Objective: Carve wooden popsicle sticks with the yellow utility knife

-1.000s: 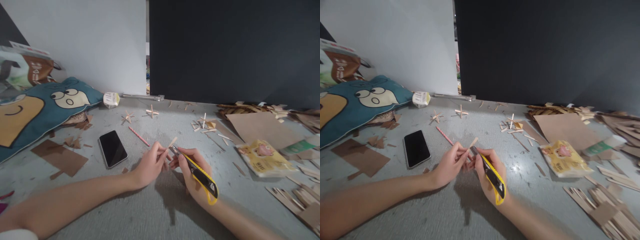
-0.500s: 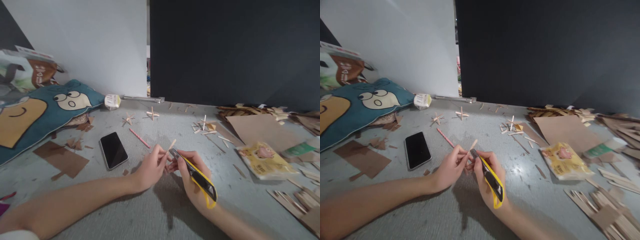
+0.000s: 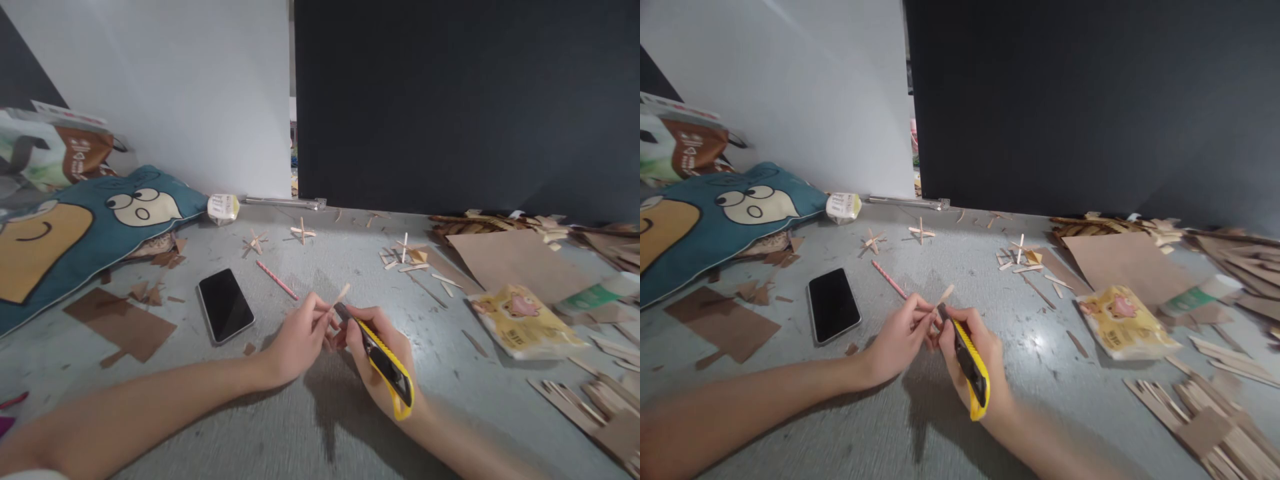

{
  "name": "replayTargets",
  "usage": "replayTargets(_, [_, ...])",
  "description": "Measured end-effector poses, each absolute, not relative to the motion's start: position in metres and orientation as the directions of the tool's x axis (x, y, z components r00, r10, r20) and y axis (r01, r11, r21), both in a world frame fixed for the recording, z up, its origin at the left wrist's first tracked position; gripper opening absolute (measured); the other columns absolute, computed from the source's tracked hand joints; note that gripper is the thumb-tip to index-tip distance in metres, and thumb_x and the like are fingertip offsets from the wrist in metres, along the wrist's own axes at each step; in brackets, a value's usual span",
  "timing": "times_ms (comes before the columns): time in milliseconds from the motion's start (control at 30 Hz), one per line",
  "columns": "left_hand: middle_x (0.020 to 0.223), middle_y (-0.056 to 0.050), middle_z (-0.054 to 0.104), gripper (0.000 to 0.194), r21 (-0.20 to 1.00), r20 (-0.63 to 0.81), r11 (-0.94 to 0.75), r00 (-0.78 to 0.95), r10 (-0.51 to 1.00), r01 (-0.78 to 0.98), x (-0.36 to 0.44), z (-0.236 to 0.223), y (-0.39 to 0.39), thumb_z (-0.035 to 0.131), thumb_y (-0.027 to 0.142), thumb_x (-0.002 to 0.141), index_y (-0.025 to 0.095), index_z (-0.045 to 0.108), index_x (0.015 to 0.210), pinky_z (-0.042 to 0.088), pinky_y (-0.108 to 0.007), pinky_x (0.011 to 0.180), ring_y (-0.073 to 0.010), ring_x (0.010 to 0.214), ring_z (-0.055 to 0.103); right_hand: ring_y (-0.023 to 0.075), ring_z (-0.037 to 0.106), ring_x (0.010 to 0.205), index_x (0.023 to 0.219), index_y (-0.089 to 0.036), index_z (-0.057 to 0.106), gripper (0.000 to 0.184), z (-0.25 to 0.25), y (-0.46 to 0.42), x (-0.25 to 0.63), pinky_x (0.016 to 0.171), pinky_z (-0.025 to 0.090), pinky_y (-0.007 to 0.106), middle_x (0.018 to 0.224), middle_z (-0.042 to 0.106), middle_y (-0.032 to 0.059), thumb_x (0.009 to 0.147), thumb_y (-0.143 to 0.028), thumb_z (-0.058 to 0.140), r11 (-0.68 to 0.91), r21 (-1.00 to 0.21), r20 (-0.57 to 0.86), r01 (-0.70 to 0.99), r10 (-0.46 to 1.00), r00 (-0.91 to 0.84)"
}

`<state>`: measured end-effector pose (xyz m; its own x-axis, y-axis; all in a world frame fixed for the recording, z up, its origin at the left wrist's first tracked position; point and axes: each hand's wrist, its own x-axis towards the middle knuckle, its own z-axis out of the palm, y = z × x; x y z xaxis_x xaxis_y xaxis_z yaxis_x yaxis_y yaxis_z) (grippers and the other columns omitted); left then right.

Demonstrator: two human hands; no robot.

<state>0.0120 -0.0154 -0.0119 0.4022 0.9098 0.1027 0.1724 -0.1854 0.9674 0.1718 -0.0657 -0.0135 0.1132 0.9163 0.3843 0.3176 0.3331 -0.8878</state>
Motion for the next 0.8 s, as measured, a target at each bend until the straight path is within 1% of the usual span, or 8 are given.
replayTargets(233, [0.071,0.002,0.066,0.028,0.983,0.032,-0.100,0.395,0.918,0.153,0.014,-0.005,-0.015,0.054,0.049,0.102,0.022,0.046,0.106,0.052,-0.027,0.052,-0.0149,0.053,0.064,0.0112,0.067,0.052,0.106,-0.023,0.061,0.010,-0.003,-0.062,0.176,0.052,0.053,0.019,0.071,0.072,-0.0018,0.102,-0.028,0.054,0.493,-0.726,0.549,0.480,0.835,-0.027])
replayTargets(367, [0.071,0.003,0.064,0.037,0.989,0.010,-0.071,0.432,0.902,0.127,0.014,-0.007,-0.015,0.055,0.054,0.101,0.021,0.049,0.115,0.051,-0.027,0.051,-0.0146,0.051,0.063,0.0112,0.068,0.057,0.107,-0.024,0.062,0.010,0.000,-0.058,0.181,0.055,0.055,0.019,0.077,0.074,-0.0004,0.104,-0.027,0.052,0.545,-0.669,0.569,0.505,0.813,-0.123])
replayTargets(400, [0.071,0.002,0.064,0.038,0.991,0.006,-0.066,0.445,0.895,0.119,0.013,-0.008,-0.014,0.055,0.056,0.100,0.020,0.051,0.114,0.051,-0.027,0.051,-0.0146,0.051,0.063,0.0114,0.068,0.056,0.106,-0.024,0.062,0.010,0.002,-0.057,0.183,0.054,0.055,0.019,0.076,0.073,-0.0005,0.103,-0.027,0.053,0.552,-0.657,0.572,0.513,0.809,-0.137])
replayTargets(500, [0.072,0.001,0.063,0.038,0.992,0.000,-0.058,0.461,0.887,0.110,0.013,-0.008,-0.011,0.054,0.057,0.100,0.019,0.057,0.101,0.053,-0.026,0.051,-0.0147,0.053,0.066,0.0105,0.063,0.048,0.103,-0.023,0.063,0.011,0.009,-0.057,0.188,0.048,0.052,0.019,0.065,0.068,-0.0033,0.102,-0.026,0.053,0.548,-0.635,0.589,0.545,0.800,-0.118])
replayTargets(567, [0.072,0.001,0.063,0.039,0.993,-0.015,-0.038,0.437,0.899,0.113,0.013,-0.008,-0.008,0.053,0.057,0.101,0.019,0.056,0.095,0.053,-0.026,0.051,-0.0145,0.052,0.066,0.0107,0.065,0.048,0.105,-0.022,0.064,0.011,0.013,-0.059,0.192,0.048,0.052,0.019,0.064,0.069,-0.0032,0.101,-0.024,0.053,0.525,-0.639,0.598,0.562,0.799,-0.068])
replayTargets(633, [0.072,0.002,0.063,0.039,0.995,-0.029,-0.015,0.414,0.910,0.102,0.013,-0.006,-0.006,0.056,0.058,0.099,0.019,0.056,0.096,0.054,-0.026,0.050,-0.0143,0.050,0.066,0.0115,0.069,0.051,0.105,-0.022,0.066,0.011,0.014,-0.060,0.196,0.052,0.054,0.020,0.068,0.073,-0.0015,0.101,-0.025,0.056,0.510,-0.661,0.606,0.550,0.796,-0.010])
replayTargets(700, [0.074,0.001,0.065,0.040,0.997,-0.019,-0.013,0.406,0.914,0.076,0.013,-0.003,-0.006,0.057,0.058,0.099,0.019,0.056,0.101,0.054,-0.026,0.050,-0.0142,0.050,0.067,0.0118,0.071,0.054,0.106,-0.022,0.067,0.011,0.010,-0.060,0.197,0.055,0.057,0.021,0.069,0.075,-0.0013,0.101,-0.027,0.058,0.499,-0.717,0.586,0.487,0.809,0.034])
replayTargets(800, [0.083,-0.003,0.072,0.041,0.998,-0.002,-0.023,0.429,0.903,0.053,0.013,-0.001,-0.008,0.057,0.060,0.098,0.019,0.055,0.105,0.057,-0.027,0.055,-0.0155,0.056,0.072,0.0123,0.073,0.057,0.110,-0.023,0.066,0.012,0.003,-0.058,0.196,0.057,0.059,0.021,0.071,0.076,-0.0012,0.102,-0.028,0.059,0.500,-0.776,0.551,0.385,0.834,0.028])
